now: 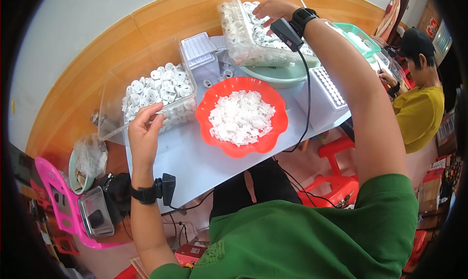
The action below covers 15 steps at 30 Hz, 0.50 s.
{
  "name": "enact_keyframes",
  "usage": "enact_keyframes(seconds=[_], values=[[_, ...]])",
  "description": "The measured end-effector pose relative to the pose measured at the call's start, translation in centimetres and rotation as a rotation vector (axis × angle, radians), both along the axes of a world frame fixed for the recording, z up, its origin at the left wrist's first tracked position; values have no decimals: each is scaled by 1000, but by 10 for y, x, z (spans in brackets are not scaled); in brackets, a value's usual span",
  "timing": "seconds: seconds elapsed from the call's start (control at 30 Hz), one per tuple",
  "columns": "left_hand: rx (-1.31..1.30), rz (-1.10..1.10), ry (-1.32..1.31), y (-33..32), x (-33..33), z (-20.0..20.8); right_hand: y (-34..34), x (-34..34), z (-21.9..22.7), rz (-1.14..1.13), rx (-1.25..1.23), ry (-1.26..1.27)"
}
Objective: Assembling small shoe parts or components manually at a workstation.
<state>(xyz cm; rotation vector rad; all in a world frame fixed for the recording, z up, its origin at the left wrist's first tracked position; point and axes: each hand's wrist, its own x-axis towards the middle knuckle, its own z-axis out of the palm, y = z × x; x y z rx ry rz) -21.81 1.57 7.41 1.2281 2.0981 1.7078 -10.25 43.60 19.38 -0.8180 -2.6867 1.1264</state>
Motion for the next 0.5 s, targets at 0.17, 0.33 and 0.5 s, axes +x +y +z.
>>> enact_keyframes(seconds=[0.17, 0.33, 0.5], values=[[68, -5, -25, 6, 9, 8, 70, -28, -25, 270, 536, -114], [63, -2, -30, 3, 6, 4, 69, -39, -33, 159, 382, 116], [55, -50, -54, 4, 5, 7, 76, -6, -4, -47, 1847, -387]])
